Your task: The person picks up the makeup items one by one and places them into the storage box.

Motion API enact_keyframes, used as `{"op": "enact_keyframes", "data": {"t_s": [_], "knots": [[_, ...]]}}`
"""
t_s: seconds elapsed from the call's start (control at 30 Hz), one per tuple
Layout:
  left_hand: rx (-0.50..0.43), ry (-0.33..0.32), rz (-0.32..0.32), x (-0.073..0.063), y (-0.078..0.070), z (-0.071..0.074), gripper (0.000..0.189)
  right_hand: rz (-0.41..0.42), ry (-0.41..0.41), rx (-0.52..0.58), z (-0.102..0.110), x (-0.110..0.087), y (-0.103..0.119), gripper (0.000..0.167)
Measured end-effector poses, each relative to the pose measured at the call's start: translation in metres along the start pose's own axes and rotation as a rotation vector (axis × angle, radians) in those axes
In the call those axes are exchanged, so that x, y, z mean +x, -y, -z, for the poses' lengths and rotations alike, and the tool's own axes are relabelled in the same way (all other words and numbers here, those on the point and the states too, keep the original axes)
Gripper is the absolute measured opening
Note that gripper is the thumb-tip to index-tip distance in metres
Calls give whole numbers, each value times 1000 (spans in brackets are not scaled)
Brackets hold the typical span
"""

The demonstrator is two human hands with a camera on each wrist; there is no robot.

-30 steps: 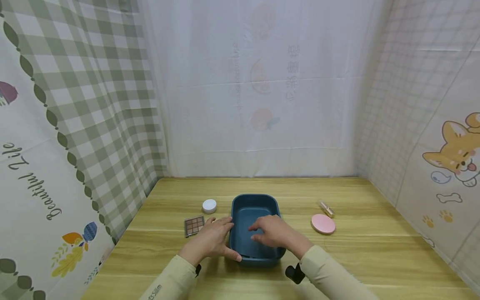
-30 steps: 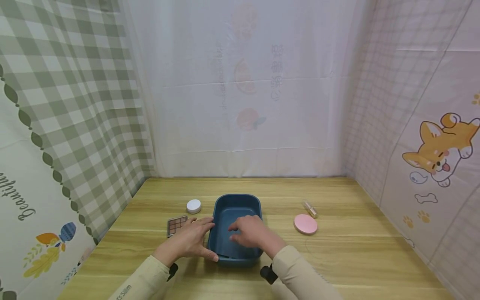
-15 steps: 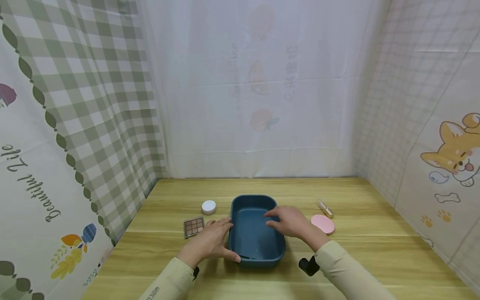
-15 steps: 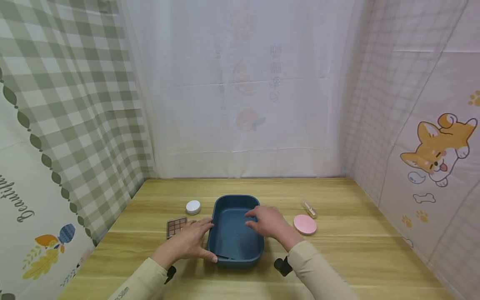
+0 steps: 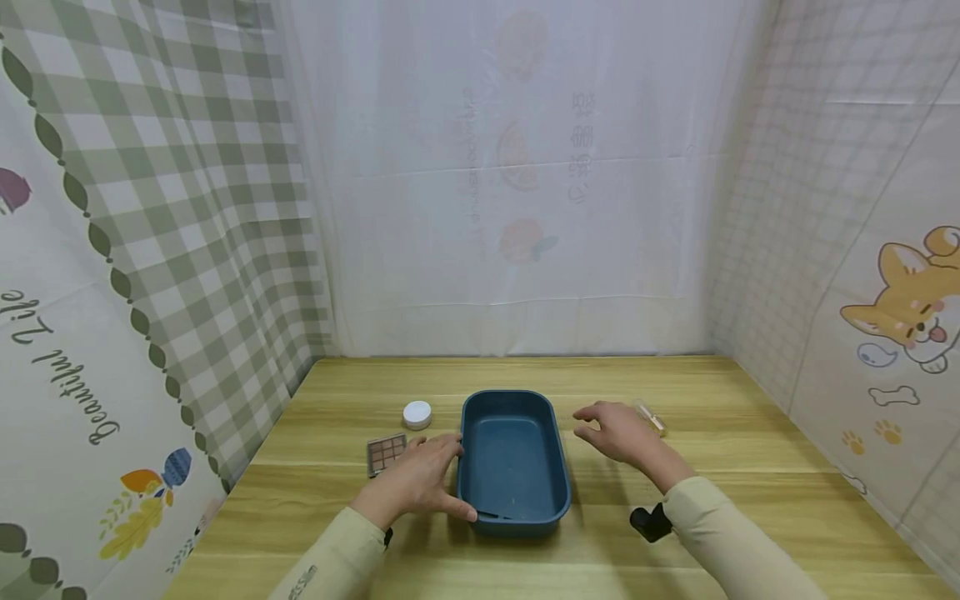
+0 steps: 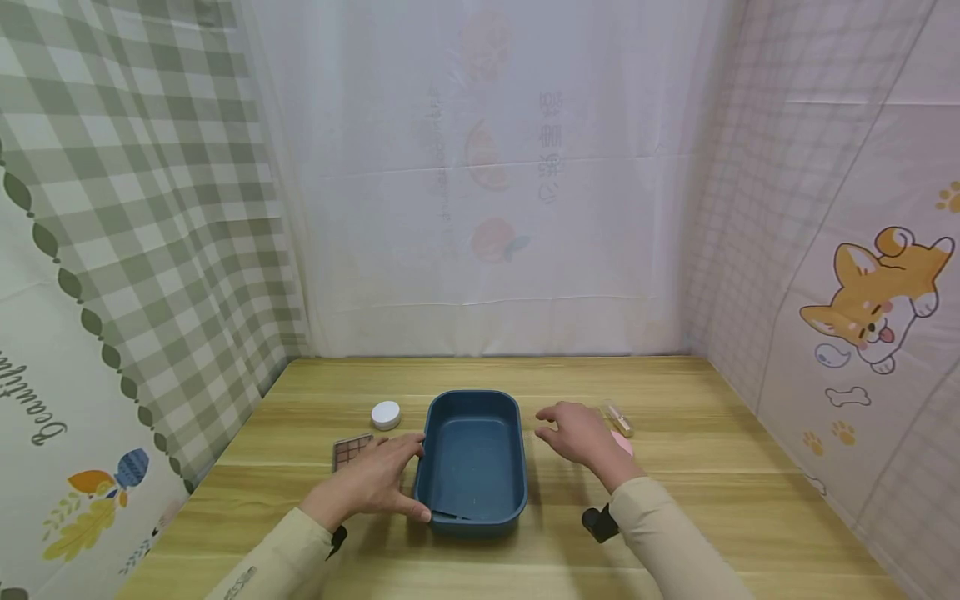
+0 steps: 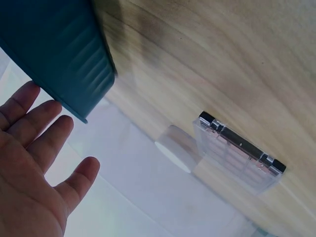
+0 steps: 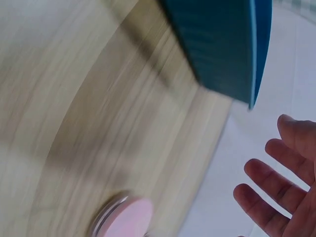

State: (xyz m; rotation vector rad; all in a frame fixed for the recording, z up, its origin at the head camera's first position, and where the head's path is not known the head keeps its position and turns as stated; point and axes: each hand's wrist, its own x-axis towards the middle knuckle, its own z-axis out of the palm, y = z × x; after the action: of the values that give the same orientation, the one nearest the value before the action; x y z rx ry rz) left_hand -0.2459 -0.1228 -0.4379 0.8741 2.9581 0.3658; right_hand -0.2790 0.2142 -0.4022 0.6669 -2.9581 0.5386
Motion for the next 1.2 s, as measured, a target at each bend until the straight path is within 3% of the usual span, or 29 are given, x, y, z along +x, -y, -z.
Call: {"op": "enact_keyframes", "data": {"t_s": [0.17, 0.73, 1.03, 1.2], "knots": [[27, 9, -2, 2, 0, 2, 100, -60, -18, -55, 4, -5, -20, 32], [36, 3, -13, 3, -1, 4, 98, -248, 47, -105, 7, -25, -81, 56], [22, -13, -28, 4, -1, 2, 95, -343, 59, -72, 5, -33, -93, 75], [17, -8, -15, 4, -1, 2, 95, -367, 60, -32, -1, -35, -95, 77]]}}
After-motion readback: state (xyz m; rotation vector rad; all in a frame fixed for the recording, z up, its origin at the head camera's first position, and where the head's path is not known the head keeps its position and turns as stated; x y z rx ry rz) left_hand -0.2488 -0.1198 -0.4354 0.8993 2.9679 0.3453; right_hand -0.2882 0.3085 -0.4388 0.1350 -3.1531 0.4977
